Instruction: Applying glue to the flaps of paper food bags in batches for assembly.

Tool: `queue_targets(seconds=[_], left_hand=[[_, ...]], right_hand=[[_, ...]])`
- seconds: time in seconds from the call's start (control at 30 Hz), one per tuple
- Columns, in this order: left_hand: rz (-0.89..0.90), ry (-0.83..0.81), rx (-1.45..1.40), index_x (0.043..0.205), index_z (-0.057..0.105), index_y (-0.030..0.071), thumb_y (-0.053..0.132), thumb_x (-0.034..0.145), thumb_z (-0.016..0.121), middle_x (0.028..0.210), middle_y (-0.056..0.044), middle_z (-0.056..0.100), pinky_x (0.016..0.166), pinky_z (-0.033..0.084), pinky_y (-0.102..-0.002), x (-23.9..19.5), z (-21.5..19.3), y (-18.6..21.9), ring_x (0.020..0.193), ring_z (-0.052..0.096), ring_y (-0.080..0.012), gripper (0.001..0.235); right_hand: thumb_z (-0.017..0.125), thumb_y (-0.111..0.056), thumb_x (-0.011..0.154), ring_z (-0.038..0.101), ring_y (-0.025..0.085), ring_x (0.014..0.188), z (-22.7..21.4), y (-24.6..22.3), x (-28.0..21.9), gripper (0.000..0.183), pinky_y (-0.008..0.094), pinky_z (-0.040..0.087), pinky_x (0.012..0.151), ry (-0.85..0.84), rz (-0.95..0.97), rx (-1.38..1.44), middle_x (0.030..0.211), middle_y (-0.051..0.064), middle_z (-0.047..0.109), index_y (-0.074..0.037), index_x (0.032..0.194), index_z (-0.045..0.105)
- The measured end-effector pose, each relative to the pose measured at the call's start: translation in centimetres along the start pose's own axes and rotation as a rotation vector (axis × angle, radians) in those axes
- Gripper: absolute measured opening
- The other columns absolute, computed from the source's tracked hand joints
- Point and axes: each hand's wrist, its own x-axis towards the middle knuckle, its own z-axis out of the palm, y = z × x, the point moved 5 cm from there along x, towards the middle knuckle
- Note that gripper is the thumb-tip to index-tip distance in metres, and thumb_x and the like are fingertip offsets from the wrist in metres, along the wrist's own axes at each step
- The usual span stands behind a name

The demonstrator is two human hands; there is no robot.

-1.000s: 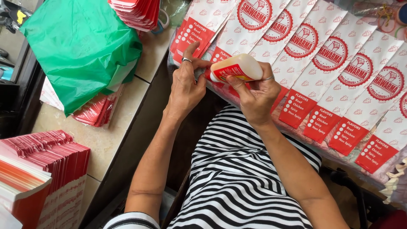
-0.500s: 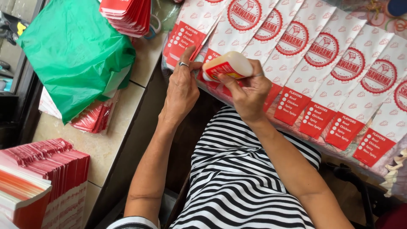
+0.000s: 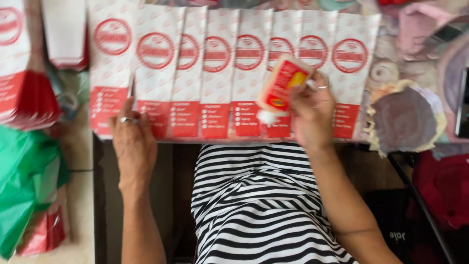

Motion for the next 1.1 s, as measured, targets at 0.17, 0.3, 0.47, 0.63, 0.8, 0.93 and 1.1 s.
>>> queue_targets(seconds=[0.17,0.3,0.47,0.63,0.8,0.93,1.1], left_hand=[[-0.124,-0.058,0.087,0.144,0.058,-0.007,0.024,0.118,0.054,0.092,-0.019,0.066,0.091,0.048,-0.048,1.8,0.2,0.9,0.097,0.058,-0.0371,0.041],[-0.111,0.073,0.321,0.132,0.068,0.003,0.041,0.124,0.049,0.085,-0.008,0.063,0.085,0.048,-0.045,2.1,1.3,0.8,0.084,0.060,-0.0291,0.044],[0.032,0.204,0.148,0.123,0.066,-0.010,0.008,0.112,0.065,0.104,-0.021,0.057,0.084,0.048,-0.050,3.7,1.6,10.9,0.095,0.053,-0.0380,0.021],[0.176,-0.145,-0.327,0.118,0.065,0.004,-0.002,0.102,0.060,0.123,-0.013,0.059,0.089,0.058,-0.037,0.4,9.9,22.7,0.108,0.065,-0.0285,0.018],[0.500,-0.136,-0.652,0.130,0.063,0.002,0.000,0.101,0.053,0.135,-0.024,0.059,0.112,0.049,-0.051,-1.2,15.0,31.9,0.124,0.063,-0.0364,0.030],[0.490,-0.182,-0.652,0.123,0.063,-0.002,0.001,0.100,0.059,0.126,-0.026,0.062,0.112,0.047,-0.054,-0.7,16.1,32.8,0.119,0.065,-0.0391,0.023],[0.470,-0.195,-0.674,0.119,0.063,-0.004,0.004,0.096,0.068,0.120,-0.025,0.063,0.112,0.048,-0.055,-1.0,16.3,32.4,0.116,0.067,-0.0396,0.025]], right_hand=[[0.081,-0.012,0.103,0.074,0.019,0.094,-15.4,-9.1,-0.2,0.040,0.031,0.062,0.085,0.302,-0.176,-0.388,0.104,0.011,0.070,-0.005,0.132,0.055],[0.088,-0.004,0.116,0.074,0.025,0.090,-27.3,-11.5,-0.2,0.032,0.033,0.057,0.073,0.309,-0.251,-0.887,0.104,0.019,0.068,0.002,0.136,0.064],[0.086,0.005,0.104,0.061,0.045,0.105,-16.3,-16.4,-3.2,0.019,0.054,0.049,0.092,0.168,-0.662,-1.574,0.120,0.028,0.058,0.015,0.118,0.079],[0.079,0.012,0.099,0.066,0.041,0.116,-11.9,-13.7,-6.1,0.016,0.048,0.058,0.102,-0.179,-0.699,-1.343,0.127,0.029,0.064,0.012,0.114,0.074],[0.083,-0.005,0.087,0.073,0.031,0.111,-12.6,-10.7,-7.2,0.028,0.038,0.060,0.097,-0.198,-0.651,-1.253,0.130,0.014,0.070,-0.003,0.115,0.078],[0.081,-0.003,0.088,0.074,0.033,0.105,-12.5,-10.8,-7.2,0.022,0.040,0.061,0.092,-0.237,-0.719,-1.247,0.122,0.016,0.073,0.000,0.109,0.078],[0.081,-0.002,0.089,0.075,0.029,0.100,-13.0,-10.6,-7.2,0.013,0.038,0.062,0.090,-0.226,-0.735,-1.251,0.120,0.013,0.075,-0.002,0.102,0.079]])
